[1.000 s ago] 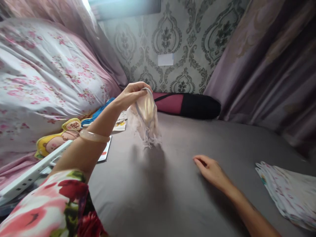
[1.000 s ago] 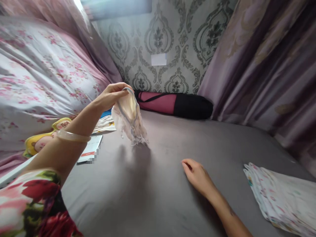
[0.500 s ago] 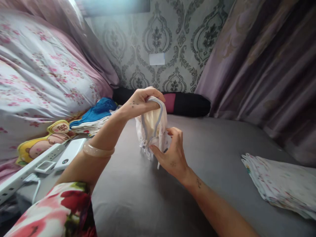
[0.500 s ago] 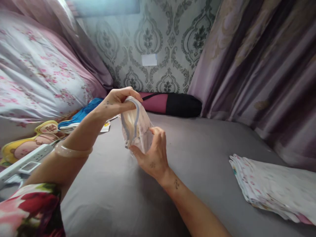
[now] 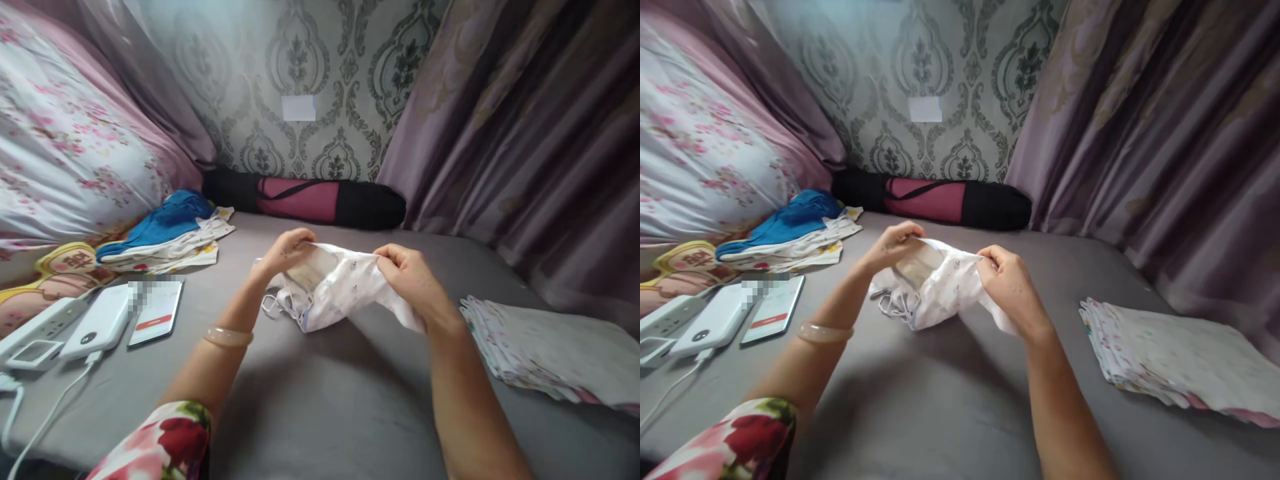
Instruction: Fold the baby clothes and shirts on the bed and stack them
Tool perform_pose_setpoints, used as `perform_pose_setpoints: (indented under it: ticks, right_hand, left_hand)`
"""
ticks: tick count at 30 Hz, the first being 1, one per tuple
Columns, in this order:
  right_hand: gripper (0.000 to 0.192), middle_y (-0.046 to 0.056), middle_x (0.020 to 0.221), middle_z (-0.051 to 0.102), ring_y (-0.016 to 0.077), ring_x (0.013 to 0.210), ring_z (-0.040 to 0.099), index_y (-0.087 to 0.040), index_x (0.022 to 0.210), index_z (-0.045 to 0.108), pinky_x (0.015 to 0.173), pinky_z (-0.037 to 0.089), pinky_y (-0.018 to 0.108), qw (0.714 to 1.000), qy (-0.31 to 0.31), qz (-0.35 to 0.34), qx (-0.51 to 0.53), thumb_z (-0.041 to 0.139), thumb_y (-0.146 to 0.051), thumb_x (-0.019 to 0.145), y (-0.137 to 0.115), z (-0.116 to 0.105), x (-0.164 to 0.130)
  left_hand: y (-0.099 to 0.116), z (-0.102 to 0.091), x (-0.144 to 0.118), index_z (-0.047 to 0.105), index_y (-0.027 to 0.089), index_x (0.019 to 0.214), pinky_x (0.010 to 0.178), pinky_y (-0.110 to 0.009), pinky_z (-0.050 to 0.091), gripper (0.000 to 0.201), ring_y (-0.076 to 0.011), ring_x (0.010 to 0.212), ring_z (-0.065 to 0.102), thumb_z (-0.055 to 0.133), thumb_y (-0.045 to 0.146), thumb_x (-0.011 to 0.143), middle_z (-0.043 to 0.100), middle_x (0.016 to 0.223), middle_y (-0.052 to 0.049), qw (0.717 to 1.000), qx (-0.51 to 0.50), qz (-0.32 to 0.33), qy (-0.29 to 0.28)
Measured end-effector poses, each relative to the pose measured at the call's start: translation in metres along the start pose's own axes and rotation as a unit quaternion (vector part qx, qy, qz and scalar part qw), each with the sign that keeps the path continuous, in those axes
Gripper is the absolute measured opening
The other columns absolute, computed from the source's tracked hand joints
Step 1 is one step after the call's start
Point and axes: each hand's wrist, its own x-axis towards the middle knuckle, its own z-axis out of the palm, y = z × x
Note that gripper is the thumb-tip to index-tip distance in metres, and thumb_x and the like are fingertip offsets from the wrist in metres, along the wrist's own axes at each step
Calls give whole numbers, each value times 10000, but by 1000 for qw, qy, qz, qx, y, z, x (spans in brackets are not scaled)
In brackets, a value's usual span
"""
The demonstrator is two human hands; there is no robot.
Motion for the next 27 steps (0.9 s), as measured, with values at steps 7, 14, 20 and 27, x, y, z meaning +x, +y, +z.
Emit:
perform_pose_setpoints:
  ticks: [7, 14, 20, 27]
  right_hand:
    - [307, 3, 700, 640, 128, 626, 544, -154, 781, 678, 589, 419, 247, 994, -90, 49, 24, 633, -457, 792, -5, -12, 9]
    - [384, 3, 699, 612, 121, 610, 521, -165, 763, 655, 556, 409, 240, 992, -100, 54, 57, 661, -549, 761, 0, -16, 14]
    - [410, 2, 663, 609, 124, 581, 514, -180, 743, 662, 521, 396, 242, 989, -109, 97, 37, 688, -589, 726, 13, -27, 17]
    - [365, 39, 817, 699, 188, 764, 627, -187, 886, 718, 672, 490, 291, 961, -261, 85, -20, 688, -532, 773, 62, -28, 26]
  left_hand:
    - [-11, 55, -6, 683, 193, 952, 833, -269, 498, 287, -197, 891, 657, 496, 127, 745, 721, 939, -31, 997, 30, -23, -71]
    - [-4, 61, -3, 684, 176, 977, 852, -252, 488, 226, -189, 954, 633, 609, 169, 764, 695, 1004, -45, 984, -143, 8, -108]
    - [0, 55, 1, 685, 137, 866, 632, -214, 452, 220, -120, 701, 567, 672, 352, 823, 651, 778, -23, 965, -247, -46, -72]
    - [21, 60, 4, 691, 136, 801, 596, -217, 429, 267, -112, 657, 533, 683, 403, 805, 632, 712, -14, 956, -254, -100, -111]
